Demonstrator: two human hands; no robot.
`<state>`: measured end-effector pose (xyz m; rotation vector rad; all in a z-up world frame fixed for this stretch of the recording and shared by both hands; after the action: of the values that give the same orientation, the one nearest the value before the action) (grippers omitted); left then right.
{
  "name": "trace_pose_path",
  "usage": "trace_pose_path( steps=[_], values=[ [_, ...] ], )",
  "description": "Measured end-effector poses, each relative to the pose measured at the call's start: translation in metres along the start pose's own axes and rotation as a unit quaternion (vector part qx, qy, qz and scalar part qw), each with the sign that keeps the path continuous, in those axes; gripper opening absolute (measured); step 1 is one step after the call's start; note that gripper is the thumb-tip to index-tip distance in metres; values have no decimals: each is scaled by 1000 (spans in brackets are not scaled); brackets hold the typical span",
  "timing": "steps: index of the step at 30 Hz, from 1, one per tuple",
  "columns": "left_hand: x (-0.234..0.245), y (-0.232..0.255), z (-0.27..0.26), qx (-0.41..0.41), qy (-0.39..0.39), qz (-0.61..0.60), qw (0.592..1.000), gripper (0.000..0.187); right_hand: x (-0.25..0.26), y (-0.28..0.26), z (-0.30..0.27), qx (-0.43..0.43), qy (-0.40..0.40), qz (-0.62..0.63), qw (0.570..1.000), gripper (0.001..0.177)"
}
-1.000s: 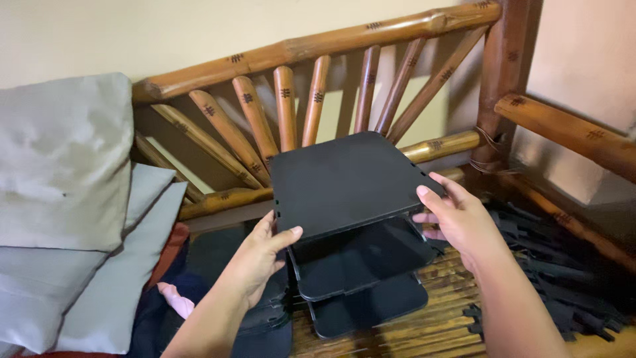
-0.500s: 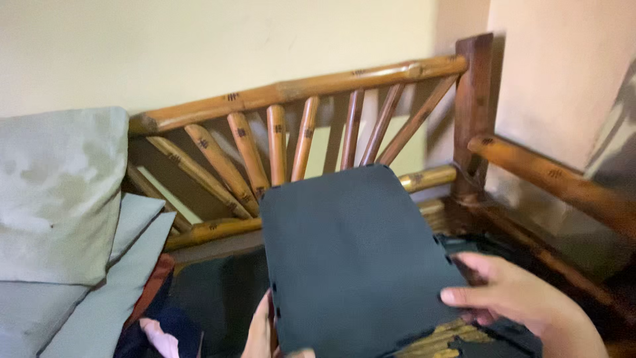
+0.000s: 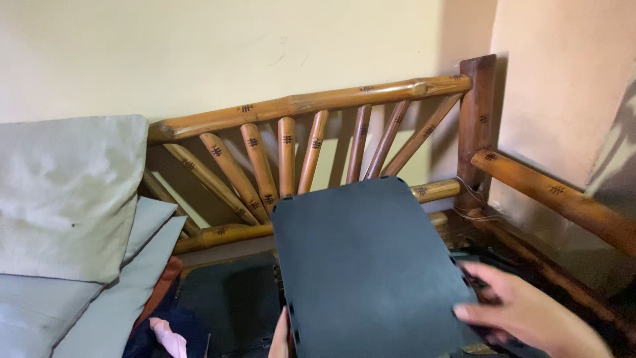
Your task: The person assembles a black plastic three-tier shelf by snapping together side supports and shelves. They wipe the surfaces with a cloth during assembly and stack the completed unit on a bamboo bench.
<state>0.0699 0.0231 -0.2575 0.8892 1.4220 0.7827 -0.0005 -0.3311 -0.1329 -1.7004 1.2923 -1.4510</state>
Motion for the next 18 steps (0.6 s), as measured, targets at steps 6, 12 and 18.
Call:
trace_pose_path(
  steps=[6,12,18],
  values=[
    [-29,88,-44,-83,45,219,971,101,-58,-8,54,116,184,237,947,61],
    [-42,143,-25,25,105,301,947,85,-97,-31,79,159,162,251,941,59],
    [-43,150,-7,29,91,308,947,86,-98,-43,84,155,190,274,930,55]
  ],
)
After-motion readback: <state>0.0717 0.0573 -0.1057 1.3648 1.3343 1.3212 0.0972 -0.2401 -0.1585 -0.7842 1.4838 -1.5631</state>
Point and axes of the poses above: each hand's wrist, its own z-axis towards the middle knuckle, its own x-axis out of the back of the hand, y = z × x, the point moved 2 cm from there along z, towards the middle knuckle, and after that the axes turned 10 degrees about y, right-handed, at the moved point
